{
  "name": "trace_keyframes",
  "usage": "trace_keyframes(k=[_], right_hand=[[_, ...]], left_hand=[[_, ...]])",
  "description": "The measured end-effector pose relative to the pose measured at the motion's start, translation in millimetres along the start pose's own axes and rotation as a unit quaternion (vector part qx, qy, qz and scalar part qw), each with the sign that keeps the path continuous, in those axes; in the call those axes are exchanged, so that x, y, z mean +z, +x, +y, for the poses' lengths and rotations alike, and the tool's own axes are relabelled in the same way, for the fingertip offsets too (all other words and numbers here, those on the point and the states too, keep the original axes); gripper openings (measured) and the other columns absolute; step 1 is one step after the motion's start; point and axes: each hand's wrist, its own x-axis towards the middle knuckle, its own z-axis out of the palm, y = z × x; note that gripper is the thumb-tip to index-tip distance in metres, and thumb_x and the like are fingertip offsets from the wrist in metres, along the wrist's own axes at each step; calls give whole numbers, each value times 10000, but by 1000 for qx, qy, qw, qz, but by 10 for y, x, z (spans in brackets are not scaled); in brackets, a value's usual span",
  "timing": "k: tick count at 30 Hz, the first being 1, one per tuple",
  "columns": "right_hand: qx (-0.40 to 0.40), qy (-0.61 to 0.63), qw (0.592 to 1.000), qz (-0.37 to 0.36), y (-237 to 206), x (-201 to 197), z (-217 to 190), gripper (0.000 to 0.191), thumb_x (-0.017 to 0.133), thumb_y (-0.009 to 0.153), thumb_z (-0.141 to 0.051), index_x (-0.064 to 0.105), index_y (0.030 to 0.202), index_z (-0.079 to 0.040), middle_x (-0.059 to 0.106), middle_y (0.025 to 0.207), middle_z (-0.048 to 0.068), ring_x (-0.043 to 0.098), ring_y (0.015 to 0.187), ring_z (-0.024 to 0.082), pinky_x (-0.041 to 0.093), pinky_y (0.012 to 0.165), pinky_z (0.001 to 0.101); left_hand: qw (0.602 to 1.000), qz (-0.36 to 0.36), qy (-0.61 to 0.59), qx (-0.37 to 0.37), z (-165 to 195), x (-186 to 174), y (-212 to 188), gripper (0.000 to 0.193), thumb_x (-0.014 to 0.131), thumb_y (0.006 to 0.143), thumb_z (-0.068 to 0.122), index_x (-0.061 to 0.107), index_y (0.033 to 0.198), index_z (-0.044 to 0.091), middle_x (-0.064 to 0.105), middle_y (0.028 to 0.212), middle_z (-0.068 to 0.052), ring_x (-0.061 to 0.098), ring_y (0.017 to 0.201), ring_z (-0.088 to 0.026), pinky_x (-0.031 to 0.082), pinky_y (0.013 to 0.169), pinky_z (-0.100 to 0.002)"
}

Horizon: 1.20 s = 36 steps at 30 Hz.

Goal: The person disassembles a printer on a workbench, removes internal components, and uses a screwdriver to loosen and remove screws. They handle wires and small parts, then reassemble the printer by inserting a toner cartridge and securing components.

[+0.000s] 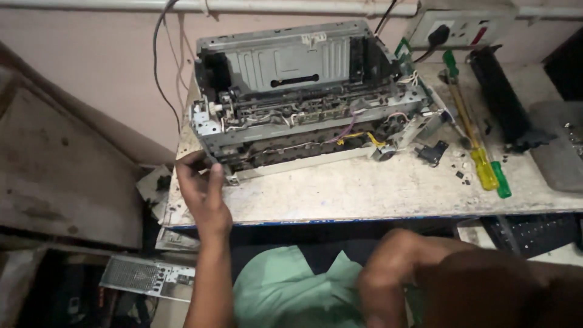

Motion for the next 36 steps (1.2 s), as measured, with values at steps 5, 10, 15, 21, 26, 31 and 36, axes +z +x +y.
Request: trace_keyframes(k=[5, 10, 15, 21, 26, 31, 36], right_hand=[[-210, -60, 976, 16, 204, -81, -156, 387, 573, 1039, -385, 628, 1023, -2, 649, 996, 134, 639, 969, 286, 491, 890, 406], [-390, -416, 792, 217, 898, -245, -109, 326, 559, 1041, -347, 649, 1094, -38, 681, 1002, 106, 651, 970, 252, 487, 877, 386], [-331, -741, 516, 275, 1299, -533, 118, 335, 712, 884, -359, 704, 1053, -71, 700, 957, 89, 665, 925, 256, 463, 819, 424], [-63, -634, 718, 282, 359, -691, 674, 185, 828, 840, -235, 753, 966, -122, 720, 1034, 58, 659, 996, 281, 495, 849, 442], [120, -647, 706, 263, -163, -943, 928, 409, 843, 670, -240, 776, 1047, -96, 719, 1021, 119, 641, 993, 372, 499, 843, 480], [227, -579, 736, 268, -394, -1135, 1118, 312, 832, 717, -230, 782, 1000, -108, 734, 989, 114, 688, 959, 337, 534, 847, 439], [105, -455, 833, 296, -523, -1193, 1025, 269, 803, 742, -132, 751, 993, -50, 741, 909, 105, 744, 841, 253, 578, 736, 385]], left_hand=[[1000, -2, 29, -4, 27, -33, 1, 368, 681, 1019, 120, 495, 1326, 43, 527, 1172, -49, 509, 1064, -142, 444, 936, -296], [999, -6, 53, 11, 13, 23, 41, 413, 678, 1002, 134, 482, 1356, 47, 527, 1239, -62, 518, 1150, -158, 449, 1003, -300], [998, -4, 58, 16, 58, 14, 50, 461, 669, 995, 151, 472, 1397, 41, 525, 1324, -82, 518, 1225, -176, 457, 1007, -312], [998, -14, 67, 15, 88, 7, 19, 451, 667, 1036, 132, 459, 1424, 32, 530, 1330, -95, 532, 1211, -175, 454, 1041, -307], [999, -12, 40, -5, 117, 8, 6, 441, 668, 1014, 136, 466, 1396, 46, 534, 1267, -77, 523, 1040, -139, 453, 863, -284], [999, -9, 52, 14, 148, 44, 12, 444, 673, 1028, 138, 452, 1403, 48, 545, 1281, -81, 545, 1108, -147, 479, 936, -292], [999, 3, 49, 11, 90, 7, 10, 442, 652, 1036, 138, 435, 1411, 51, 504, 1309, -80, 515, 1148, -159, 475, 960, -305]])
